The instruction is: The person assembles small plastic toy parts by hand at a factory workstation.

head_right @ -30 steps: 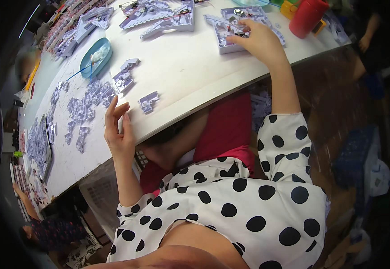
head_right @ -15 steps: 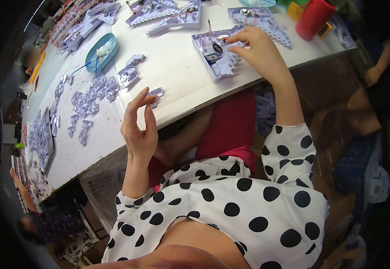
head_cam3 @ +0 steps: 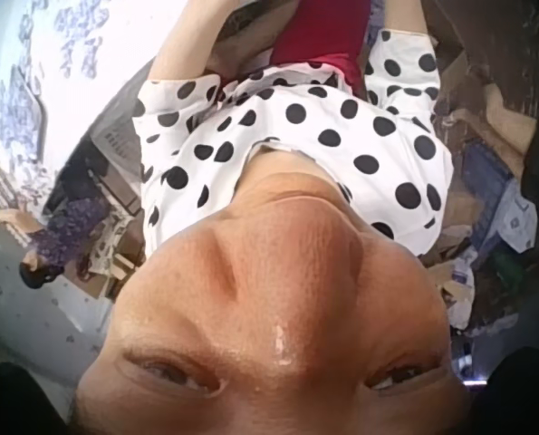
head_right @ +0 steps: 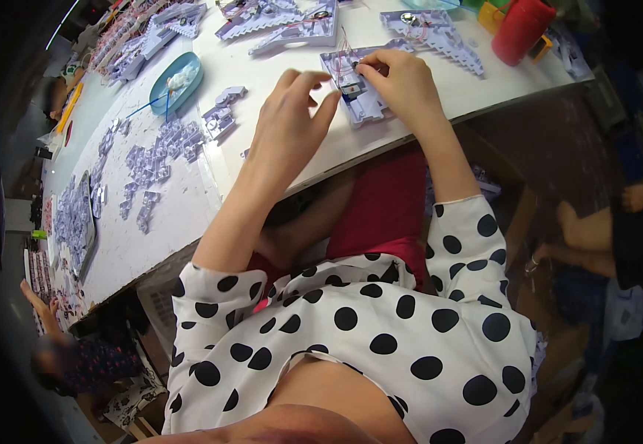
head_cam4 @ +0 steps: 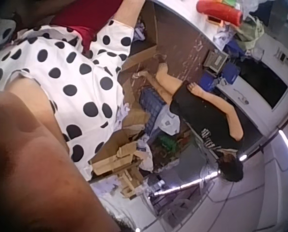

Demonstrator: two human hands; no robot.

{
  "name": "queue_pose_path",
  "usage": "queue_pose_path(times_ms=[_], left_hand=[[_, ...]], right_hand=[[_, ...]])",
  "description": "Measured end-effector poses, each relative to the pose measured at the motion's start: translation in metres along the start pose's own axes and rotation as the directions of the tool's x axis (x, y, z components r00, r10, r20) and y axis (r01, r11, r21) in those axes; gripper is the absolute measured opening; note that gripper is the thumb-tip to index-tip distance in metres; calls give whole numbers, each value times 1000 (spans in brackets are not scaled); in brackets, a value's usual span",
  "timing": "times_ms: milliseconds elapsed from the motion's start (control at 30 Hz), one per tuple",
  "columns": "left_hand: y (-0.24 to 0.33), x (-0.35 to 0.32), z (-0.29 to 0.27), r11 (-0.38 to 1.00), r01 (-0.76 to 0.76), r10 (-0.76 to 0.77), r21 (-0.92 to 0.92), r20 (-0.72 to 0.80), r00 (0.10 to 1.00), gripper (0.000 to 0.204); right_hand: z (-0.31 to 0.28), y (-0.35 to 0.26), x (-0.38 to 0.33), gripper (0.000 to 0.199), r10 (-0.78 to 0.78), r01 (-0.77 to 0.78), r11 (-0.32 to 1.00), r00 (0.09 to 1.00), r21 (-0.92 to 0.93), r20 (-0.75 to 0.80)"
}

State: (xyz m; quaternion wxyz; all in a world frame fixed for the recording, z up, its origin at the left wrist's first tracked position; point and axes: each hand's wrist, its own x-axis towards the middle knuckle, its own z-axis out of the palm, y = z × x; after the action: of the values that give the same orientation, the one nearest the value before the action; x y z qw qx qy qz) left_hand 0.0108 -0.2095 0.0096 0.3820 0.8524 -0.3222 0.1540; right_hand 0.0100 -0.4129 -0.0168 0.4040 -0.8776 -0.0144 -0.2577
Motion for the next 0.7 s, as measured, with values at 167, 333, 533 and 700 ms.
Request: queue_pose_path(times_ms=[167, 333, 533, 700], left_hand=[[-21, 32, 19, 989, 81, -88, 120, 53, 995, 27], [-36, 50, 10, 891, 264, -232, -369, 130, 964, 23], [-40, 55, -26, 386, 571, -374, -724, 443, 815, 28], [-61, 43, -48, 308, 642, -360, -702, 539, 762, 34]], right_hand=[[11, 4, -4, 16, -71, 65, 997, 989, -49, -127], [6, 8, -7, 16, -236, 190, 947, 959, -258, -159], [11, -21, -19, 18, -197, 184, 980, 955, -80, -223], [16, -56, -16, 28, -475, 467, 880, 873, -90, -111]])
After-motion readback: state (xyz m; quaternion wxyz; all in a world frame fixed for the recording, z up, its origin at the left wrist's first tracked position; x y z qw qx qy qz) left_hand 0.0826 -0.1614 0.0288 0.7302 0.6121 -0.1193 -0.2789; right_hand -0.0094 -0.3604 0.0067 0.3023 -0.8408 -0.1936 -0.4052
